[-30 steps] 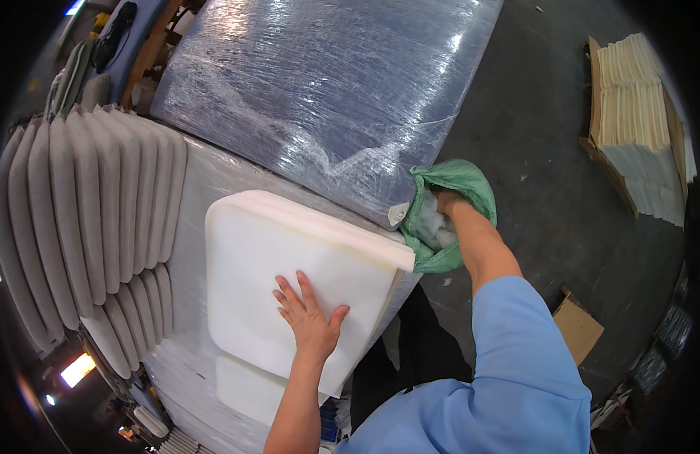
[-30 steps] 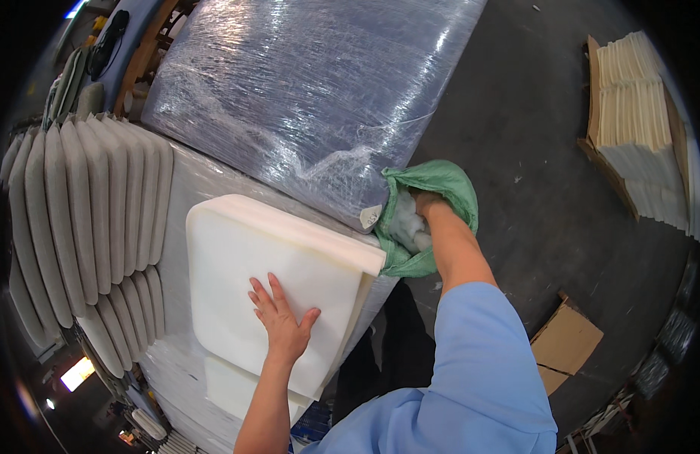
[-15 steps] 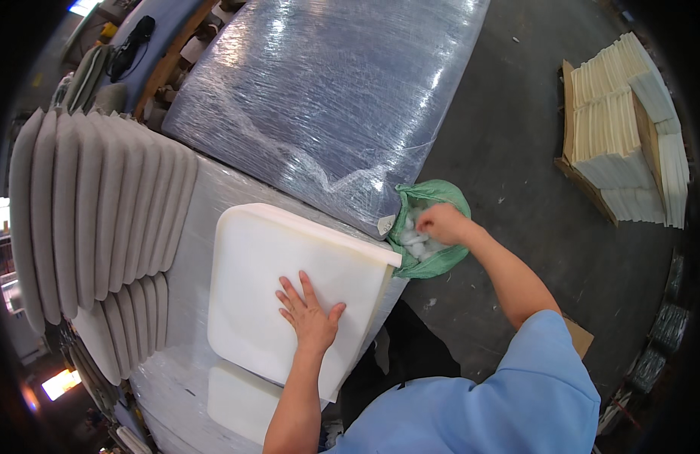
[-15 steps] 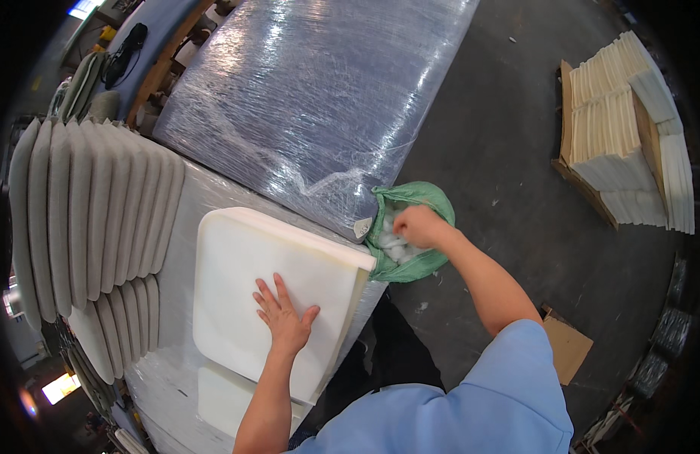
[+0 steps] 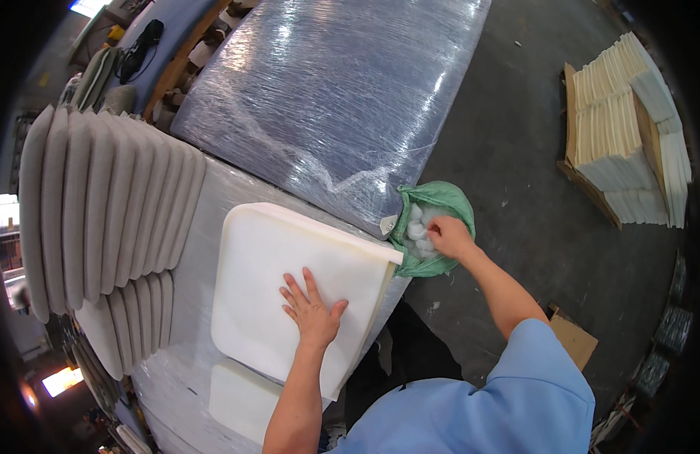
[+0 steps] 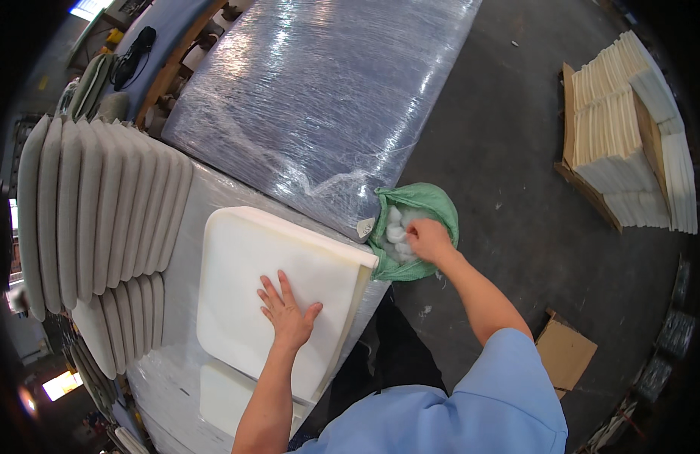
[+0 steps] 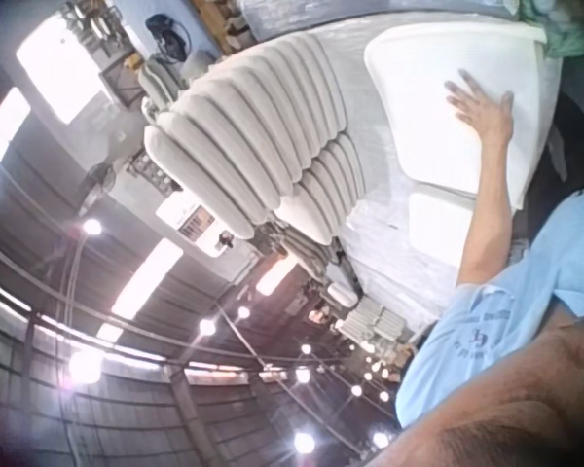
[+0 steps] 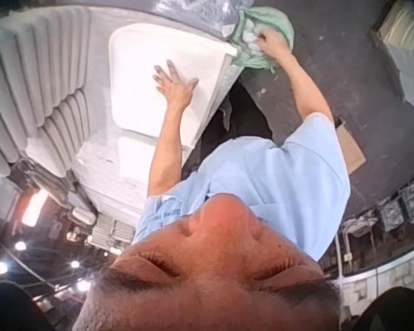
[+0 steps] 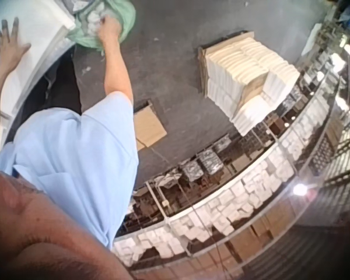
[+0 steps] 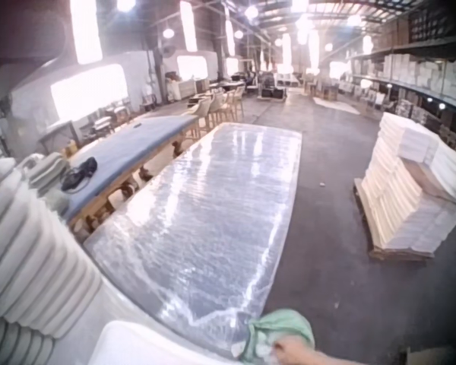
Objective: The person inserts white foam inserts into gray pillow covers, then places the finished pillows onto a stack. The person also picks up small white pieces from a green bag and places them on foam blocks.
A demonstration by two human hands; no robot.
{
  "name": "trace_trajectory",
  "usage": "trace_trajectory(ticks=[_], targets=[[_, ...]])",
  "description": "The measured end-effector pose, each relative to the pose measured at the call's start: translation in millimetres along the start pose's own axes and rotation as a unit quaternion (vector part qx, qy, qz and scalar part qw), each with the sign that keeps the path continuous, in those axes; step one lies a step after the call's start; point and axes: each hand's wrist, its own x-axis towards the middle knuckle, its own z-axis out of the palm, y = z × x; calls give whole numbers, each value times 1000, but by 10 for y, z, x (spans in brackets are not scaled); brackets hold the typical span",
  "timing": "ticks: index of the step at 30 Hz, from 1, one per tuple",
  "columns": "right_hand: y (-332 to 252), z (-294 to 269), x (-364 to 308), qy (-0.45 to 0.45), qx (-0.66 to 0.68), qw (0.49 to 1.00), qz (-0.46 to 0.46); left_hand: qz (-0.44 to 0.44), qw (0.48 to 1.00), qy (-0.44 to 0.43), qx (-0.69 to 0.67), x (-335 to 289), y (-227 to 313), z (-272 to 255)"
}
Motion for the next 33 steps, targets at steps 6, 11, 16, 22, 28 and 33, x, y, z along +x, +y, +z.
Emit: trace_trajectory(ticks=[6,11,16,22,28,33], targets=[[38,192,114,121,42,992,1,5,1000,-3,6,9,27,-36],[187,-275,141,18,420,903,93,-2,1000,6,12,-5,-1,-1],[232,-367,10,2,521,846,114,-1,1000,3,12,2,20,6],[249,-344,-40,-44,591,792,147,-1,1000,-11,18,-1,56,-42],[107,-23,-123,155,258,954,8,-24,998,-40,44,-15,139,-132],[176,-103,-183,86,404,908,71,-33,994,-53,90,-38,249,-257]])
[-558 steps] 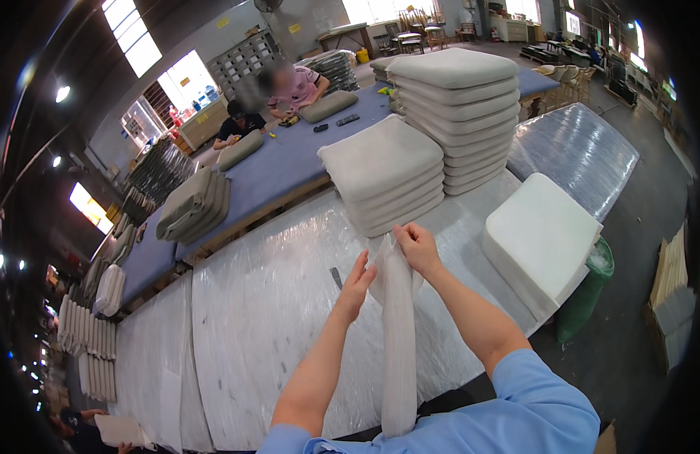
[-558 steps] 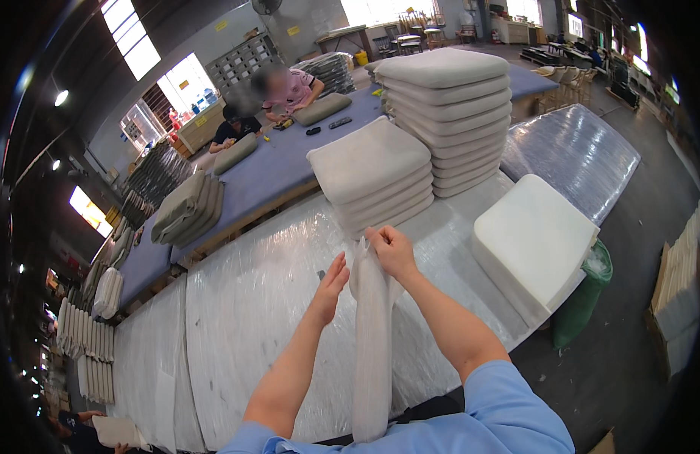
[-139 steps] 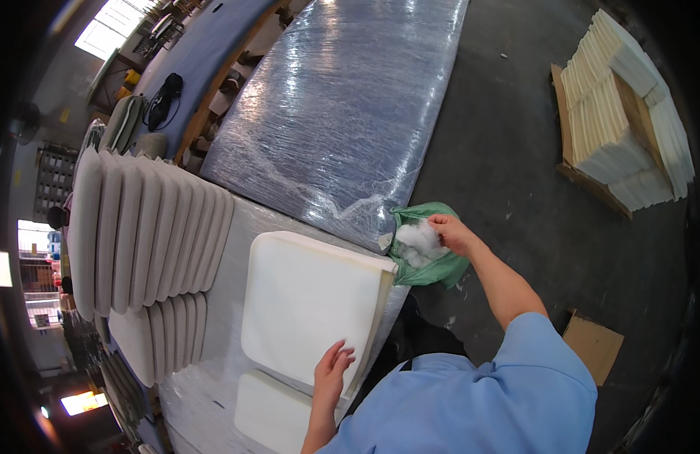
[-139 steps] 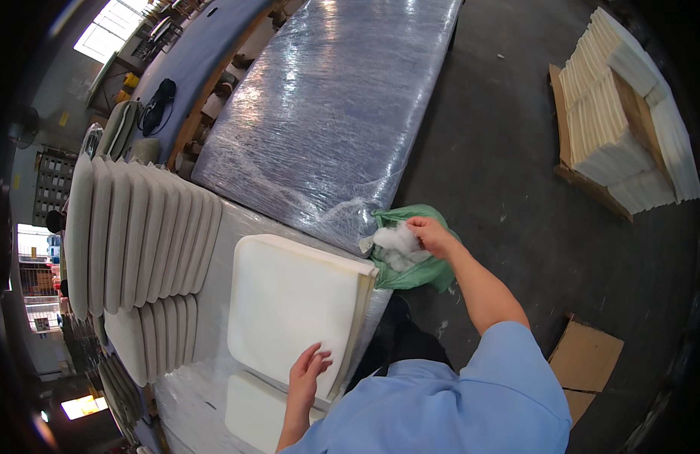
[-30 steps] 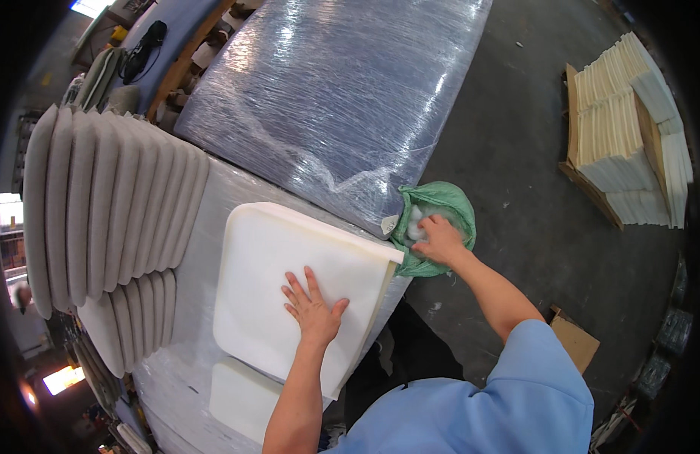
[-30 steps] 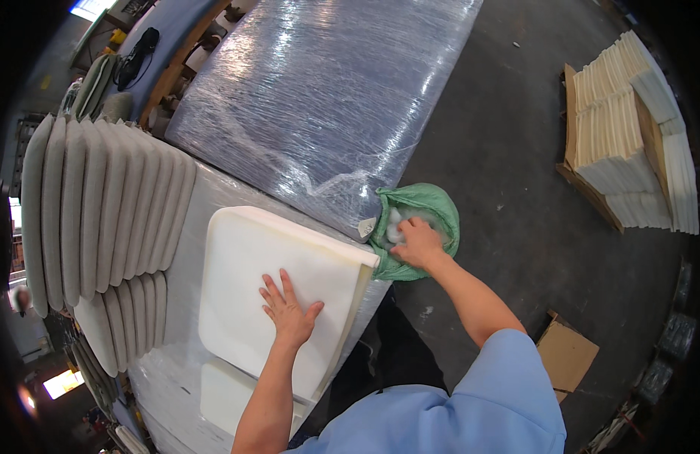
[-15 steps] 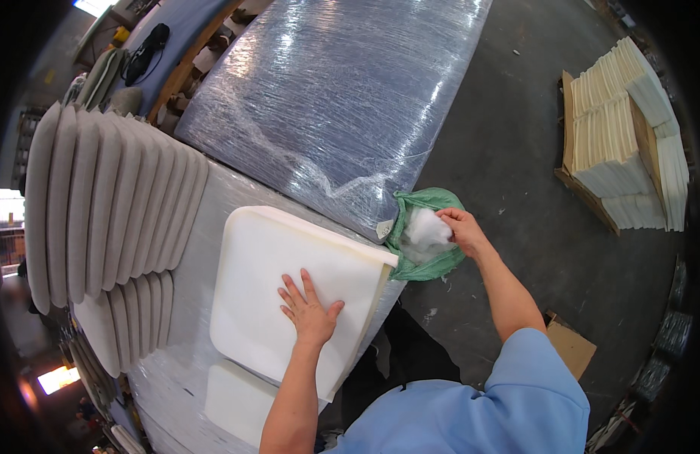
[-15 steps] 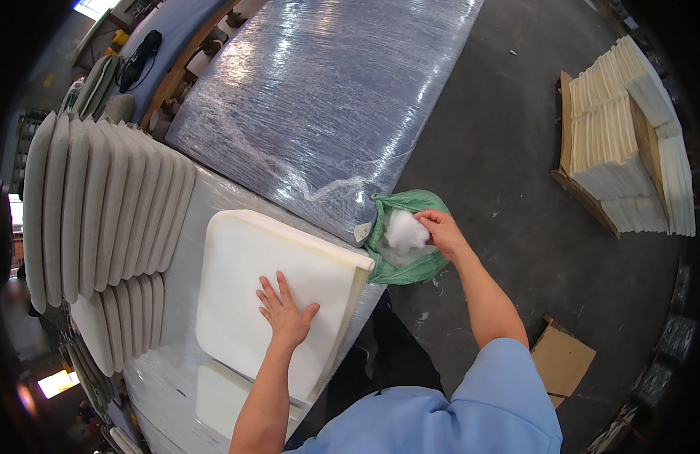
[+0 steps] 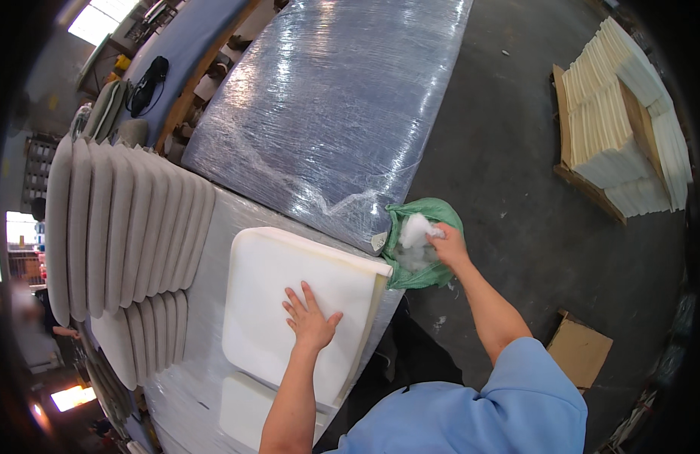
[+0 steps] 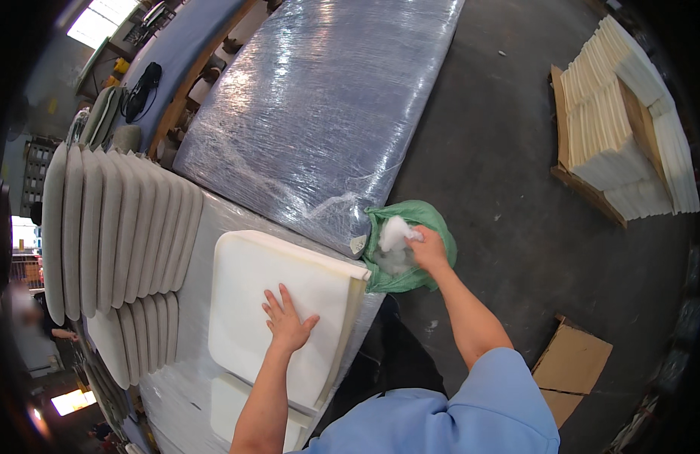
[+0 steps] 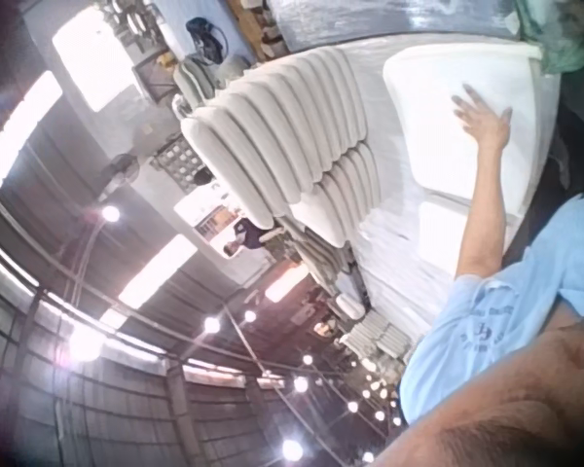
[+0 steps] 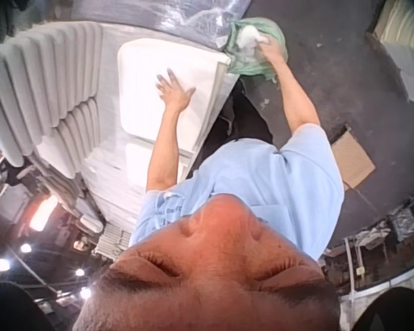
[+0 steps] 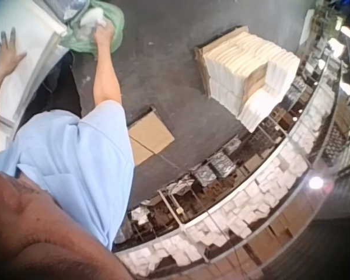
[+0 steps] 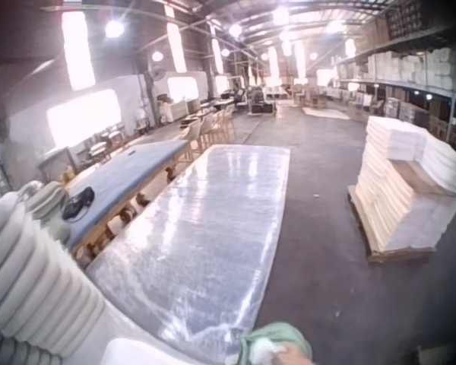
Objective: The person inserts white foam inserts into gray pillow covers, then places the finished pillows onto a stack. The person also picks up small white pieces from a green bag and places them on foam blocks.
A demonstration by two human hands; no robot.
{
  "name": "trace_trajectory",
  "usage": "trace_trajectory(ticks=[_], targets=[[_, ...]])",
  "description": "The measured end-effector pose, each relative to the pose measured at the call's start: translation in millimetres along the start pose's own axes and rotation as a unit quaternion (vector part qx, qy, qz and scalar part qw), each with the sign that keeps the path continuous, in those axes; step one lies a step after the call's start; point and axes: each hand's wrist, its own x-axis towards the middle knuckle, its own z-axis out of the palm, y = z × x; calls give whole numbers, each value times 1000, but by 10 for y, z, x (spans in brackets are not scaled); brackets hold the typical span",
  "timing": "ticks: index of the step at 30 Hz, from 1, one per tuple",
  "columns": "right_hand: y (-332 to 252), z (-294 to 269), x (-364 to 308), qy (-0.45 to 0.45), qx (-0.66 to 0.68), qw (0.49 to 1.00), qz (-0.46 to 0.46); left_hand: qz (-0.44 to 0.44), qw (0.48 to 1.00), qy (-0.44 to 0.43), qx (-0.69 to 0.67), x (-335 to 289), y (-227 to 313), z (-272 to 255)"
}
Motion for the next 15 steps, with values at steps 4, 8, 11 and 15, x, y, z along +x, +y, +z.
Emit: trace_trajectory(ticks=[4,8,11,15], targets=[[-258,-215,-231,-91,162,982,32,173,980,93,-45,64,207,-171],[-302,-392,-476,-144,216,966,-2,388,883,95,-245,-15,1225,-272],[-408,-394,-595,-184,217,959,-16,437,869,82,-216,-69,1768,-135],[-623,-390,-653,-192,242,951,-10,322,886,-26,-334,390,1637,150]])
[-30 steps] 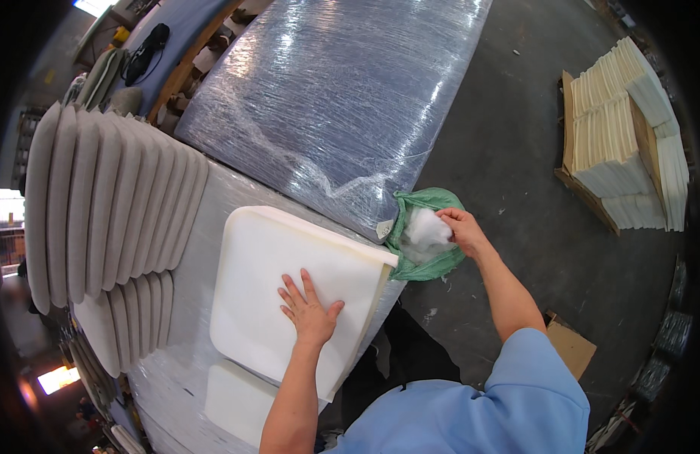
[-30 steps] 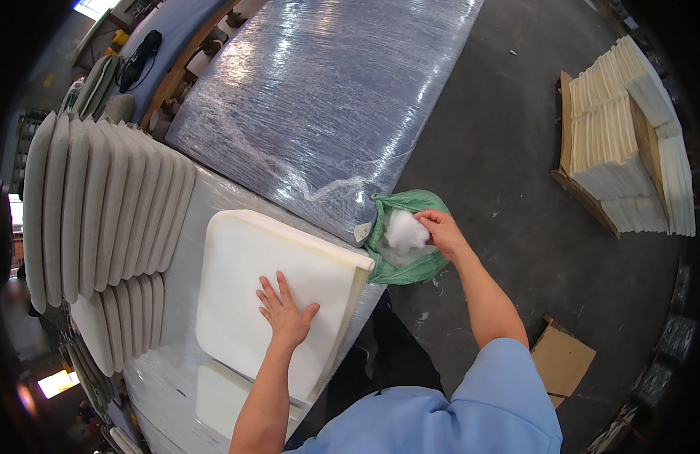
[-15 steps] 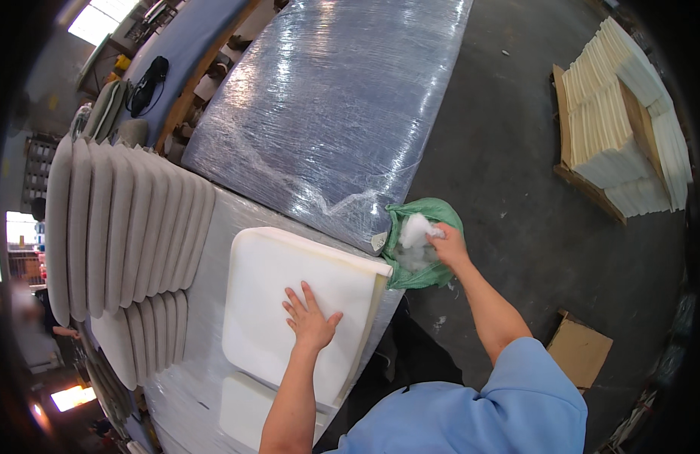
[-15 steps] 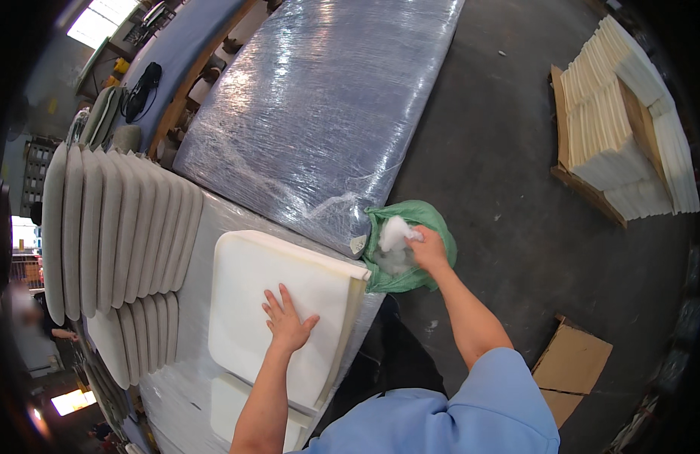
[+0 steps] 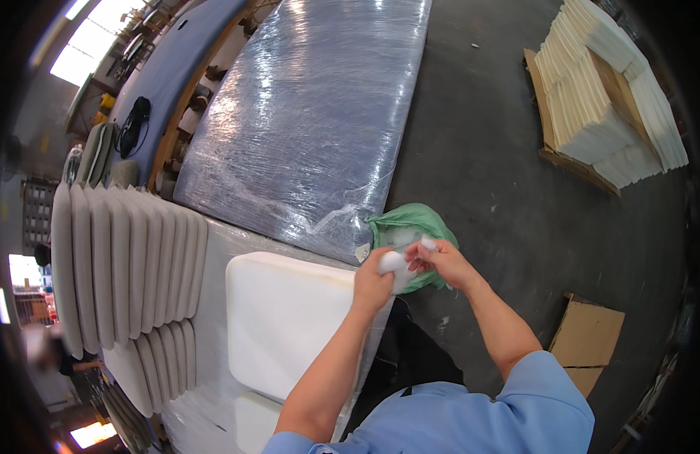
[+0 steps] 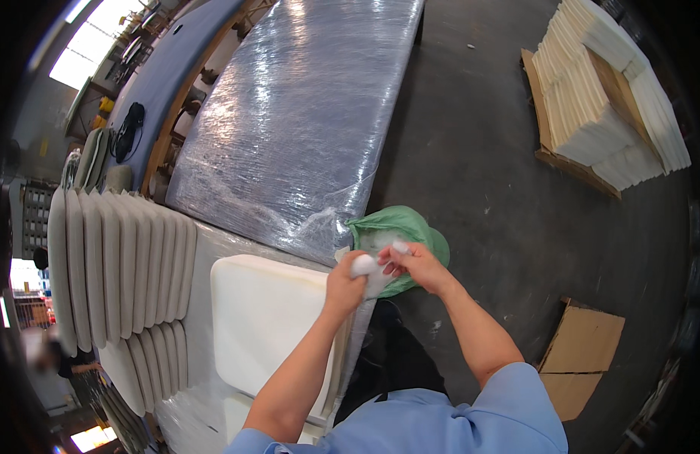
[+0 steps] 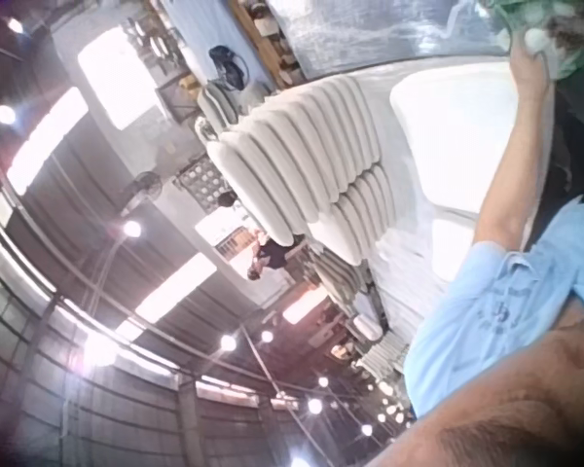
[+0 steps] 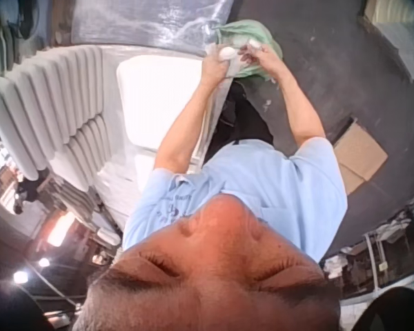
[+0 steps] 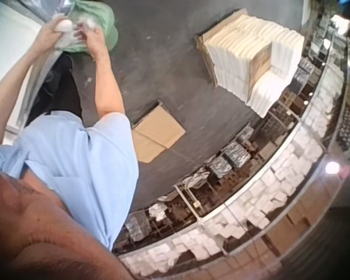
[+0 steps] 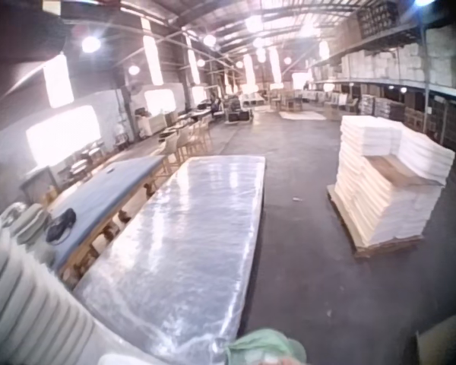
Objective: The person inserts white foam inserts into gray pillow covers, then places the finished pillows onto a stack. The person also picks up small white pieces from a green bag and places them on foam blocks.
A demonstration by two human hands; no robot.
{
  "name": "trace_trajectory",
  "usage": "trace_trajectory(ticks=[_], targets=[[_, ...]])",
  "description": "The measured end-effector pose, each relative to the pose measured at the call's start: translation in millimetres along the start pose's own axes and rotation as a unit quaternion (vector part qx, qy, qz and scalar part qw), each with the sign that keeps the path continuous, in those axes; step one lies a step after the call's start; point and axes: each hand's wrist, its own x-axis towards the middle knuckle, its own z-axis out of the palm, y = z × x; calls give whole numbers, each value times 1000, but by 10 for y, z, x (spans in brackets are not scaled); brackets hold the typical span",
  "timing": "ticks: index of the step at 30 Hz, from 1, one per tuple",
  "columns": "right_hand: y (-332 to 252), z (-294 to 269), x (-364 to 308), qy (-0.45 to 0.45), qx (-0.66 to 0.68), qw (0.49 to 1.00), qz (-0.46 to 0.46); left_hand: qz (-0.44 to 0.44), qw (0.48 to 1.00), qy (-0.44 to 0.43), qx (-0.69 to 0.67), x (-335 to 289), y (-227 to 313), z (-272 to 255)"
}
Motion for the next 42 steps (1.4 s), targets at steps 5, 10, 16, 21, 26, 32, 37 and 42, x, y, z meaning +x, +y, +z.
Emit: trace_trajectory(ticks=[5,10,16,21,26,32,37,42], targets=[[72,165,84,55,-54,995,-63,-205,851,-28,-482,6,-94,-233],[277,369,270,29,-9,999,-20,-157,762,-81,-623,-147,26,-375],[343,213,419,142,-27,987,-77,-84,737,-26,-670,-357,-6,-707],[450,-168,577,242,-332,904,-120,-64,718,18,-693,-454,-44,-877],[439,64,534,191,-556,808,-38,-53,745,13,-665,-545,-108,-986],[-65,901,406,1,-294,941,-169,-49,825,-31,-562,-561,-67,-912],[-73,1061,480,-20,-146,986,-80,-89,778,-16,-622,-591,35,-871],[53,746,406,80,-32,995,-57,-46,765,-5,-642,-700,-9,-1016]])
